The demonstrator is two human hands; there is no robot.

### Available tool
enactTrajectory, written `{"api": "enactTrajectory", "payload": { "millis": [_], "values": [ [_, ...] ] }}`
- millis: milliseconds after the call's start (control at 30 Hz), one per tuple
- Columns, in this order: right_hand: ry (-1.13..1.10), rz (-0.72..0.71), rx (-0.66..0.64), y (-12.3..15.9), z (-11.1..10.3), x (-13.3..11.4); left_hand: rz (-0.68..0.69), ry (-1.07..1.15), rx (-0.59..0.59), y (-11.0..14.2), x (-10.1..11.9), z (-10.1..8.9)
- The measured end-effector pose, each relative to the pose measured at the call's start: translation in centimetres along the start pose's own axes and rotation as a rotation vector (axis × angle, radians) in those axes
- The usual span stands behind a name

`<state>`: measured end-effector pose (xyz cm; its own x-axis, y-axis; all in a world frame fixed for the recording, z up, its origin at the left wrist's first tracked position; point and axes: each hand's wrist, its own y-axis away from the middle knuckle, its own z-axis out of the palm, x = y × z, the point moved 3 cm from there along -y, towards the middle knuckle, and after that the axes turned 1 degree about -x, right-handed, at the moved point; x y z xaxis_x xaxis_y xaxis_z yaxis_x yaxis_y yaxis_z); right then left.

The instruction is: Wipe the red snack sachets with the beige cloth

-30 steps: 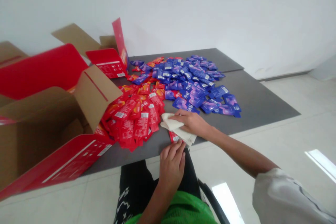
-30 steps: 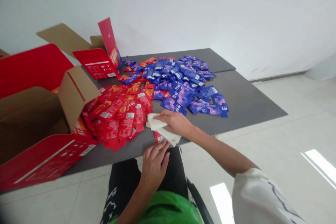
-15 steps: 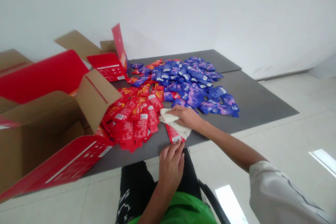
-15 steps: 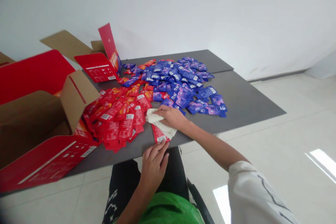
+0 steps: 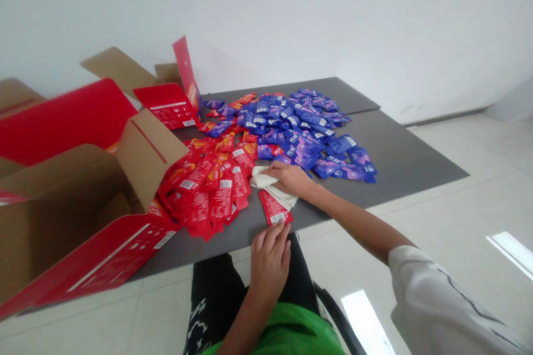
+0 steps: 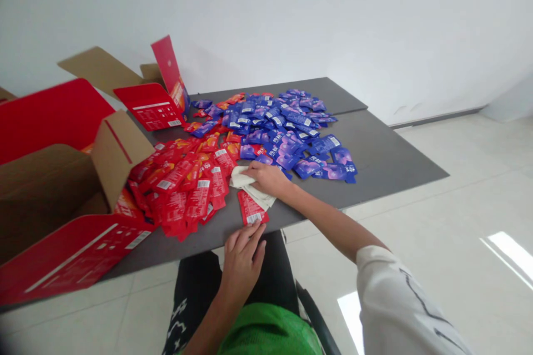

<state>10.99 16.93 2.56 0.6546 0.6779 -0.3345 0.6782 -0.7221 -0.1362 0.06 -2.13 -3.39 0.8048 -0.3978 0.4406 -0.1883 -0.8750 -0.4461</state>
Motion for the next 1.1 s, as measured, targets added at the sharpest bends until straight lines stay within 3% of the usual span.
{"api": "enactTrajectory", "payload": {
  "millis": [133, 267, 400, 500, 567, 633, 733, 867, 933, 1100],
  "values": [
    [-0.059, -0.072, 0.007, 4.0, -0.5, -2.3, -0.014, 0.009, -0.006, 0.3, 0.0, 0.3],
    [-0.179, -0.152, -0.072, 7.5, 0.7, -4.0, -0.047, -0.025, -0.014, 0.6, -0.1, 0.4],
    [-0.134, -0.084, -0.008, 4.4, 1.5, -2.2, -0.013, -0.004, -0.011, 0.4, 0.0, 0.2],
    [-0.035, -0.013, 0.019, 0.9, 1.0, -0.4, -0.009, 0.004, -0.019, 0.2, 0.0, 0.1],
    [0.01, 0.004, 0.012, 0.2, 0.3, -0.2, -0.015, 0.007, -0.019, 0.1, 0.1, 0.1],
    [0.005, -0.021, 0.014, 1.3, -0.3, -0.9, -0.017, 0.012, -0.02, 0.2, 0.1, 0.2],
    [-0.084, -0.103, 0.018, 5.2, -0.7, -3.0, -0.035, -0.004, -0.018, 0.4, 0.1, 0.3],
    [-0.174, -0.15, -0.072, 8.3, 0.4, -4.2, -0.055, -0.045, -0.018, 0.6, 0.1, 0.4],
    [-0.161, -0.112, -0.04, 7.2, 1.0, -3.5, -0.047, -0.039, -0.011, 0.4, 0.2, 0.3],
    [-0.02, -0.04, 0.002, 1.1, 1.3, -0.5, -0.022, -0.033, 0.002, 0.1, 0.5, 0.2]
  ]
}}
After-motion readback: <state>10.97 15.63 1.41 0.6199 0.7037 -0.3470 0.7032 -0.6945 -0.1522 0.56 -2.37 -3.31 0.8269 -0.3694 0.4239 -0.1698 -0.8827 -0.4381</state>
